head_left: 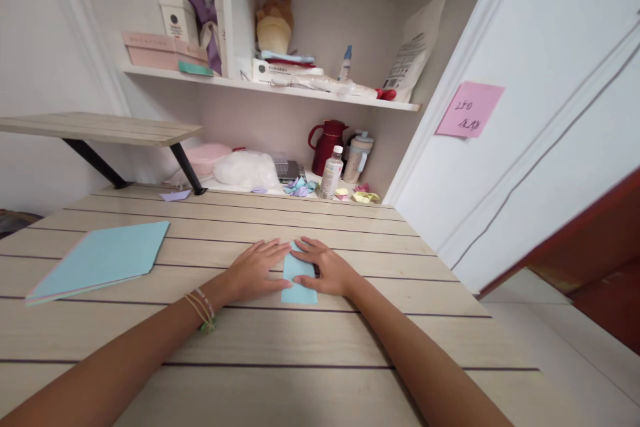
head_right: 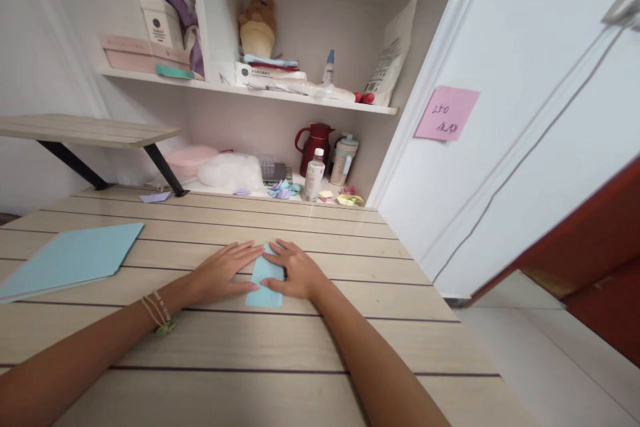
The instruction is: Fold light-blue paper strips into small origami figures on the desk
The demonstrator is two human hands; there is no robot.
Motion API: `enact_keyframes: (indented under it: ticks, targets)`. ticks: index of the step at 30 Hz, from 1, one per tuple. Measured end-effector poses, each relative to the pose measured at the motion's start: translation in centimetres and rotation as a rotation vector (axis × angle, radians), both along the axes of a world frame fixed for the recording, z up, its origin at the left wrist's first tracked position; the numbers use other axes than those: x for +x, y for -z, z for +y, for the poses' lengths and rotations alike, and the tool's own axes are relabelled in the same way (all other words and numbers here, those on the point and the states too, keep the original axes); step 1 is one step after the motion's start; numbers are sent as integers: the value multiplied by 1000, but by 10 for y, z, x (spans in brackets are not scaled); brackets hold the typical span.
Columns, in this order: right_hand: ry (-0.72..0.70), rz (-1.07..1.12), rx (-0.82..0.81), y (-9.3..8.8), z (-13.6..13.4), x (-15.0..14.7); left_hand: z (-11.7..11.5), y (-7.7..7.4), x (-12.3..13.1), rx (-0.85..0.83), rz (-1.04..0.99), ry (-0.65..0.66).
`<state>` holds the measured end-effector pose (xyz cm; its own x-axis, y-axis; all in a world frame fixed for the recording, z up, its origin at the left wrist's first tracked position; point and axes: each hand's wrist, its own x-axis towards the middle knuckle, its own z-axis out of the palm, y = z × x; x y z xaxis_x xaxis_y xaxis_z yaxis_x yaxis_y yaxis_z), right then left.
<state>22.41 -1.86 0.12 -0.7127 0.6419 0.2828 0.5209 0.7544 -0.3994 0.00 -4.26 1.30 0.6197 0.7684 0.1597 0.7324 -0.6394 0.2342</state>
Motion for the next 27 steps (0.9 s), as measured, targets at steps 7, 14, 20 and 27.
enact_keyframes:
  ticks: [7, 14, 20, 27]
  targets:
    - [47, -15, 27, -4, -3, 2, 1, -3, 1, 20, 13, -6]
    - [116, -13, 1, -4, -21, 17, 4, -2, 1, 33, 10, 8]
    - [155, -93, -78, -7, -25, 24, 6, 4, -1, 52, -10, 7]
    - [144, -213, -113, -16, -19, 26, 4, 2, 0, 40, -1, 5]
